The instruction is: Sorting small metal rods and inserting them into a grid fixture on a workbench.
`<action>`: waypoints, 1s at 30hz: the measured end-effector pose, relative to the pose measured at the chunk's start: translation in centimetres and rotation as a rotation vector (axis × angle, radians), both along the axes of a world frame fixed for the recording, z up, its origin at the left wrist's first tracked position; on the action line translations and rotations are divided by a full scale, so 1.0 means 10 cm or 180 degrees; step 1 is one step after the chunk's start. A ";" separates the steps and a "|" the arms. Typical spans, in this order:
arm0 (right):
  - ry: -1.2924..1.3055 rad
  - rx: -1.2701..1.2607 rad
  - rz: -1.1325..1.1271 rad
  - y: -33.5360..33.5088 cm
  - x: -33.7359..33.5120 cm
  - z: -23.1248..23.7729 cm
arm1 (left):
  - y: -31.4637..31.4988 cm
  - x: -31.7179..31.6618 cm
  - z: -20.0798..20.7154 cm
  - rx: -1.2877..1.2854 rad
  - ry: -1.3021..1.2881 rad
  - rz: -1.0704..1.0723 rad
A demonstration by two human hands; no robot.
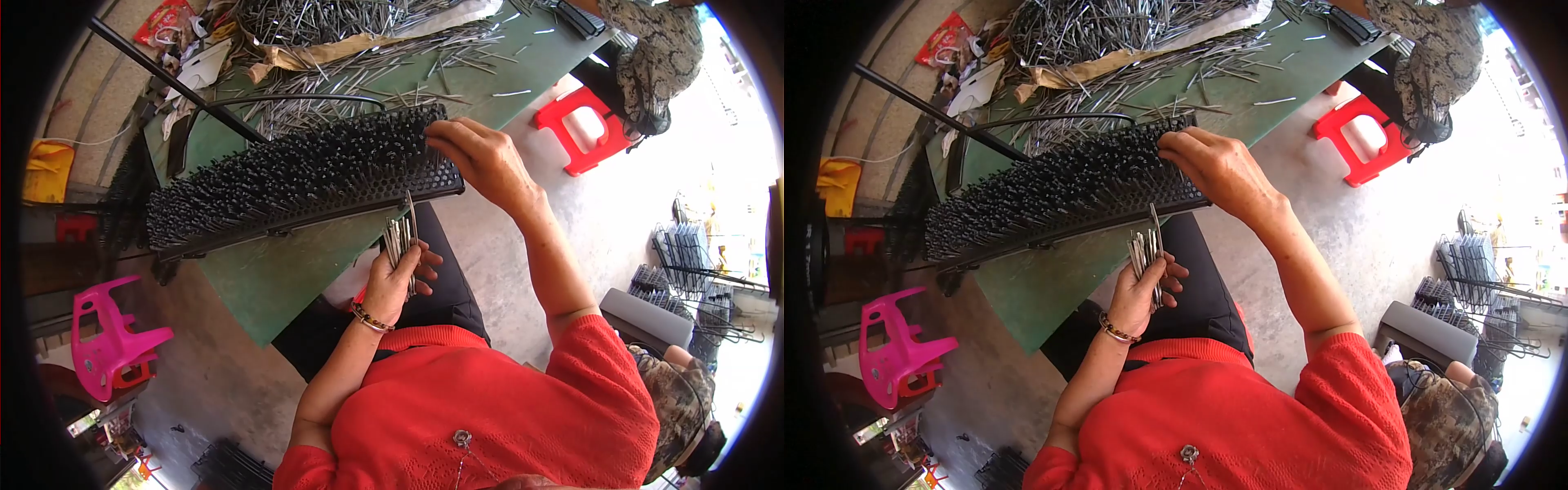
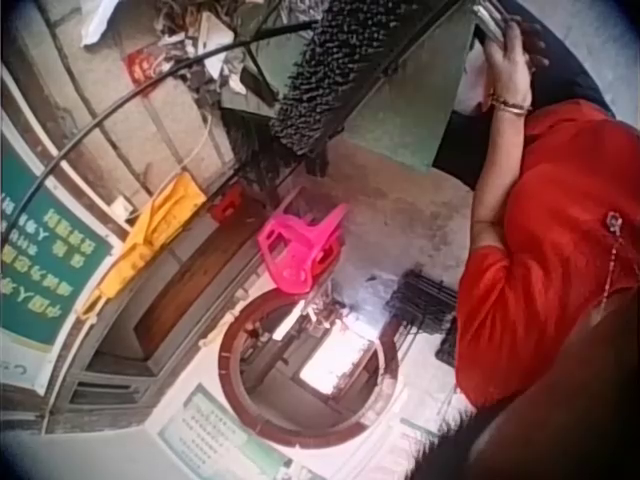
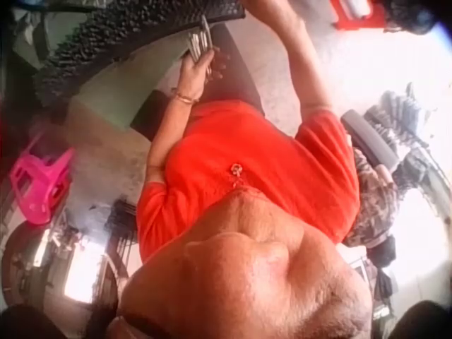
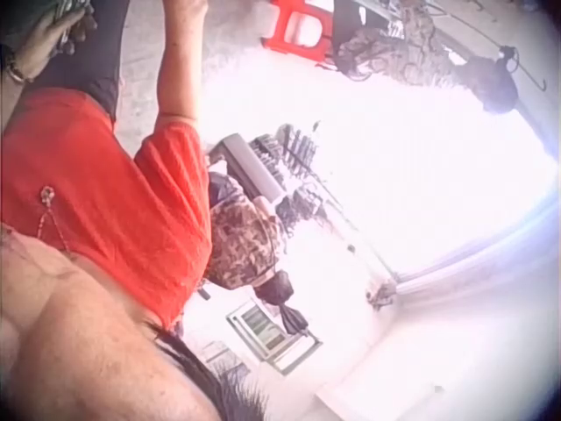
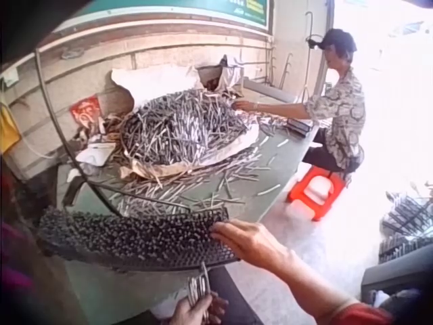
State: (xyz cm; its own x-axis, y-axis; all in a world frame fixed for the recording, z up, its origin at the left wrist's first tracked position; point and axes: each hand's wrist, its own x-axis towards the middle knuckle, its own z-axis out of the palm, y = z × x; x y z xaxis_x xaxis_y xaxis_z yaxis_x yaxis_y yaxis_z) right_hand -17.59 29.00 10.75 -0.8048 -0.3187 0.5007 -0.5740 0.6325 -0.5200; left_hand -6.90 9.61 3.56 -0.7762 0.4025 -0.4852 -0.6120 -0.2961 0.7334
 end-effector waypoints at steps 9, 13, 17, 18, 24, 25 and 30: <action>0.0067 0.0132 -0.0014 -0.01 -0.02 -0.01 | -0.01 -0.01 -0.01 -0.0027 -0.0001 -0.0015; 0.0147 0.0245 0.0082 -0.04 -0.04 0.01 | -0.01 -0.01 -0.01 0.0001 -0.0010 -0.0019; 0.0159 0.0165 -0.0161 -0.06 -0.07 -0.07 | -0.02 -0.01 -0.02 0.0038 -0.0041 -0.0020; 0.0160 0.0167 -0.0159 -0.06 -0.07 -0.08 | -0.02 -0.02 -0.02 0.0041 -0.0041 -0.0018; 0.0275 -0.0065 -0.0404 -0.07 -0.04 -0.08 | -0.03 -0.02 -0.03 0.0022 -0.0026 -0.0031; 0.0294 -0.0157 -0.0443 -0.07 -0.03 -0.08 | -0.02 -0.02 -0.02 0.0014 -0.0018 -0.0032; 0.0357 -0.0425 -0.0440 -0.06 -0.04 -0.11 | -0.01 -0.02 -0.01 0.0012 -0.0017 -0.0061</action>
